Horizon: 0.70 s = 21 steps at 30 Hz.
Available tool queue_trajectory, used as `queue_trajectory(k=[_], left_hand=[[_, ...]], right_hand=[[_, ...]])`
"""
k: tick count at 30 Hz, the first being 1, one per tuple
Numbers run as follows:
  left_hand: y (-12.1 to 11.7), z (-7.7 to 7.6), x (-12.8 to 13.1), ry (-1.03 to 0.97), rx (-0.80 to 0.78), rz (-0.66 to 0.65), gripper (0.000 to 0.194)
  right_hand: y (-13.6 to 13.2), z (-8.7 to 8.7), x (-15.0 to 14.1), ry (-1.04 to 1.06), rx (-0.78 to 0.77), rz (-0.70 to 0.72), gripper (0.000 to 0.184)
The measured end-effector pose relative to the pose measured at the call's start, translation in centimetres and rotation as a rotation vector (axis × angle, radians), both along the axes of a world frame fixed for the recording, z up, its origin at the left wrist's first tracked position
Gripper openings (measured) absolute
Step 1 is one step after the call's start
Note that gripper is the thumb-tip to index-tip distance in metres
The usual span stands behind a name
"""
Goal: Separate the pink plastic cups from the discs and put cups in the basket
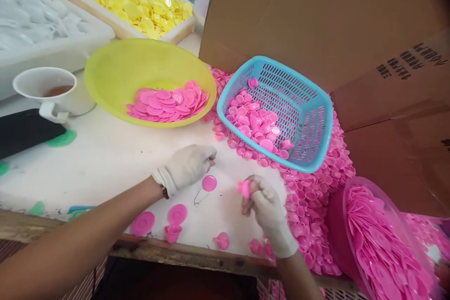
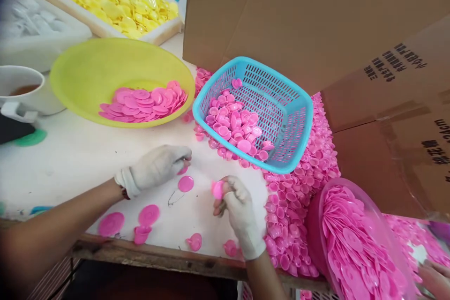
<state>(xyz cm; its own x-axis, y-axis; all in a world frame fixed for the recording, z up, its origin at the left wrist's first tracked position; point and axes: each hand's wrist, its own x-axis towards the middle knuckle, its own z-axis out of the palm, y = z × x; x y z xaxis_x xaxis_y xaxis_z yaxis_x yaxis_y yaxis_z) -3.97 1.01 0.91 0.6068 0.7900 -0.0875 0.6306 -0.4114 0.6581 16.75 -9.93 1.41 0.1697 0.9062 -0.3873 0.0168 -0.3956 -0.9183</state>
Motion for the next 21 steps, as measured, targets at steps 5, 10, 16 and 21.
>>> queue_trajectory(k=[5, 10, 16, 21], left_hand=[[0.8, 0.8, -1.6, 0.203, 0.104, -0.096, 0.019], [-0.4, 0.3, -0.6, 0.357, 0.158, -0.126, 0.022], [-0.3, -0.6, -0.4, 0.134, 0.071, -0.073, 0.020], [-0.1, -0.8, -0.1, -0.202, -0.031, -0.003, 0.020]], right_hand=[[-0.3, 4.9, 2.8, 0.006, 0.311, -0.240, 0.040], [0.7, 1.1, 4.2, -0.379, 0.168, -0.032, 0.026], [3.4, -3.3, 5.2, -0.932, 0.182, 0.000, 0.030], [2.1, -2.3, 3.0, -0.248, -0.168, 0.164, 0.012]])
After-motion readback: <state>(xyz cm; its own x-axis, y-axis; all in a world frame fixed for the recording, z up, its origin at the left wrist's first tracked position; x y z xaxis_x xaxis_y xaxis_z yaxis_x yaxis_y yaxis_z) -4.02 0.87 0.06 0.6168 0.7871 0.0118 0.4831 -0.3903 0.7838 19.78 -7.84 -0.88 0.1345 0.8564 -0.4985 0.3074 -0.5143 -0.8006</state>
